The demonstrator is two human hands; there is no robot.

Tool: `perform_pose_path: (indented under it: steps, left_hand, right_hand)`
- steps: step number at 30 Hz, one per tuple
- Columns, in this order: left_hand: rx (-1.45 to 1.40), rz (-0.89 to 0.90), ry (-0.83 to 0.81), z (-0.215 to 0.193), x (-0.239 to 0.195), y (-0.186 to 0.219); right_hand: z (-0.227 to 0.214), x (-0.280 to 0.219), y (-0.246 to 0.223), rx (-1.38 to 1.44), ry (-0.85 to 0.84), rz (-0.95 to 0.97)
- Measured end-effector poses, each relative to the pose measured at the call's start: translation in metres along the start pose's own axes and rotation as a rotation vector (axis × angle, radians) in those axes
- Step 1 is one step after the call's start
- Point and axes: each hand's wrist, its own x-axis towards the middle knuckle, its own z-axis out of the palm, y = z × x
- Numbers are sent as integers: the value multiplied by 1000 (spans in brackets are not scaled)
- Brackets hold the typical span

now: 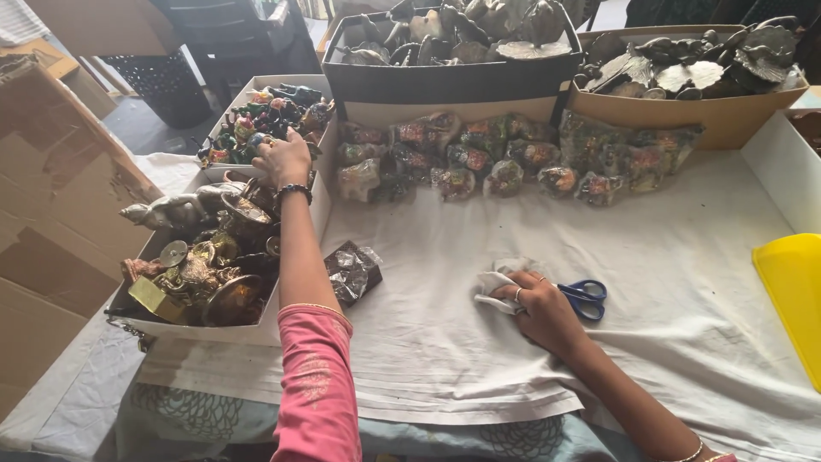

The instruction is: The person unwraps a small decorative figurine from a plastic bag using scissors, then wraps it in a new plastic bag and seals it with tape. They then pick up a second figurine and wipe it with a white cloth.

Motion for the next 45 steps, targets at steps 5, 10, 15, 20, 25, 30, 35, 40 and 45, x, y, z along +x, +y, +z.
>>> perform_pose_path:
  steps: [5,10,15,20,25,30,35,40,45]
  left_hand:
    - [-160,-55,52,3,8,-5]
    - [-172,-18,112,13,19,-14]
    - [-95,-32,76,-8,-2,-4]
    - [80,409,362,-48,-55,20]
    - [-111,-101,97,-8,1,-7]
    - [180,-73,92,6,18,-19]
    - [405,-10,20,-14,21,-32]
    - [354,-2,-5,-14,27,-36]
    - [319,95,99,-29,-1,-28]
  right_hand:
    - [-1,0,-3,2,-9,13]
    - [2,0,0,-11,-1,10]
    - [2,0,-1,-24,-15,32]
    - [2,-1,-1,-20,-7,21]
    - [2,1,-3,10,-3,13]
    - [5,1,-3,-42,18,22]
    - [3,2,-5,-23,7,16]
    - [3,2,-5,-42,14,11]
    - [3,1,-6,-22,5,21]
